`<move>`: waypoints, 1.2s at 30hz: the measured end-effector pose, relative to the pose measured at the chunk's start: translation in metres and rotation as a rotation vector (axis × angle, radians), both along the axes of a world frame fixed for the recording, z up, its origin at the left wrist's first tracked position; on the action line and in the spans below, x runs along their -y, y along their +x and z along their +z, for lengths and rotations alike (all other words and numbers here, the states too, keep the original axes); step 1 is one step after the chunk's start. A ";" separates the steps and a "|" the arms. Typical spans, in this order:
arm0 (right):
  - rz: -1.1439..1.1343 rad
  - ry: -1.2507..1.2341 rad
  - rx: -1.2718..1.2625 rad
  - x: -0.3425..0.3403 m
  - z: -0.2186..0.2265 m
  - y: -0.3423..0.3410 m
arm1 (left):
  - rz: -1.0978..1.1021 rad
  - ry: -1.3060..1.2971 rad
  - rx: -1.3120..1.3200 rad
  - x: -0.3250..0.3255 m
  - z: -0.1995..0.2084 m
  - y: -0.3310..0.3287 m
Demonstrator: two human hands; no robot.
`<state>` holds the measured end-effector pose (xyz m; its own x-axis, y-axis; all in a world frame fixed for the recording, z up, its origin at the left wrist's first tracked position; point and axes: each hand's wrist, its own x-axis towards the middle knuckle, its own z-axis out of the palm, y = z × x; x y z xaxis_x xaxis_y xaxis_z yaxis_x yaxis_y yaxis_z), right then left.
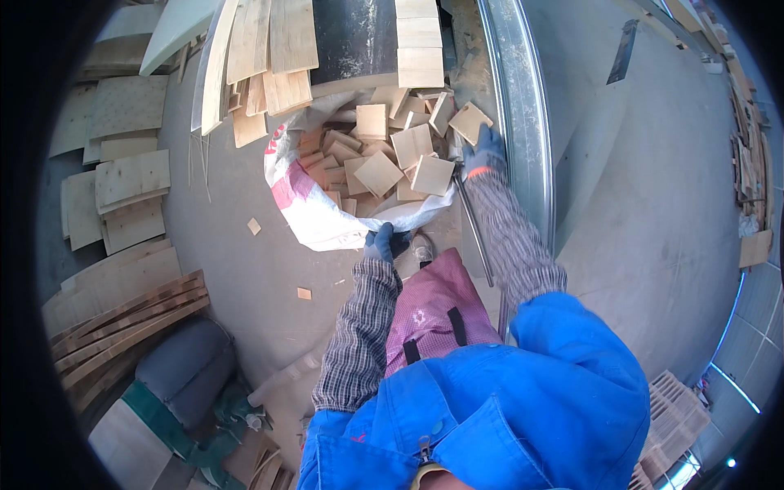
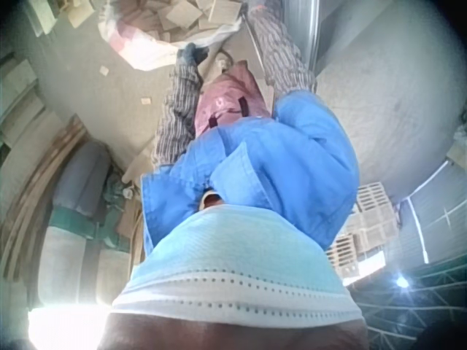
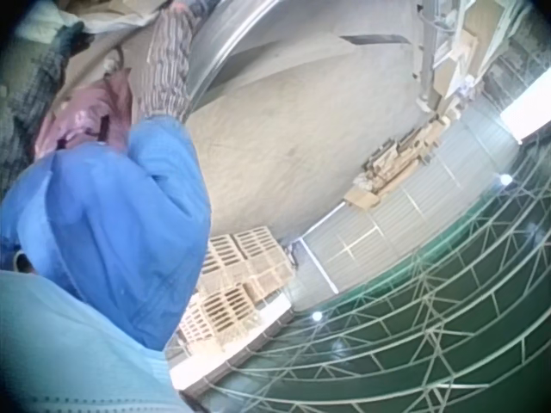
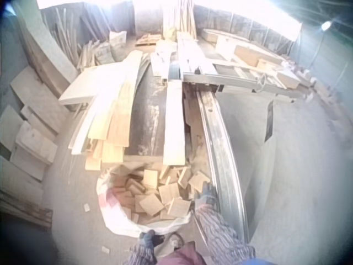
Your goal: The person uses a table saw to cut multiple small wooden pieces, guiding each piece through the blade with a push stick. After cutting, the person collects the pieces and places them into a white bag.
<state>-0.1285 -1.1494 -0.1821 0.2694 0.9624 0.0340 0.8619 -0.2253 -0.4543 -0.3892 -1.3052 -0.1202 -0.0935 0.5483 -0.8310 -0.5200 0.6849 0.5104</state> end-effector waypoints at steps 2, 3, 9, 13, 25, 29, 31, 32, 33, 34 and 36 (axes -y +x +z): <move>0.023 -0.417 0.163 -0.052 0.006 0.005 | -0.046 0.015 -0.025 -0.001 0.000 -0.001; 0.070 -0.479 0.249 -0.070 0.007 0.003 | -0.053 0.021 -0.038 0.004 -0.001 -0.002; 0.059 -0.733 0.176 -0.102 0.036 -0.006 | -0.067 0.018 -0.006 0.007 -0.001 -0.006; 0.006 -0.592 -0.082 -0.082 0.035 -0.011 | -0.065 0.014 0.001 0.004 0.000 -0.003; 0.223 -0.350 -0.115 -0.136 0.006 -0.023 | -0.078 0.010 -0.043 0.003 0.008 -0.004; 0.327 -0.393 -0.143 -0.121 -0.021 -0.040 | -0.067 0.002 -0.037 0.002 0.008 -0.003; 0.241 -0.439 -0.309 -0.104 -0.049 -0.040 | -0.054 0.005 -0.038 -0.001 0.011 0.000; 0.180 -0.422 -0.429 -0.097 -0.073 -0.031 | -0.067 0.008 -0.036 -0.006 0.014 0.002; 0.203 -0.400 -0.492 -0.090 -0.065 -0.042 | -0.033 -0.009 -0.044 -0.004 0.013 0.001; 0.224 -0.379 -0.552 -0.075 -0.049 -0.059 | -0.001 -0.026 -0.048 -0.004 0.011 0.000; 0.242 -0.388 -0.494 -0.055 -0.027 -0.085 | 0.023 -0.049 -0.063 -0.006 0.015 0.003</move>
<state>-0.2140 -1.0943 -0.2094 -0.0605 0.9152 -0.3985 0.6207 -0.2782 -0.7330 -0.3861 -1.2994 -0.1054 -0.1590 0.5045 -0.8486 -0.5040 0.6977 0.5092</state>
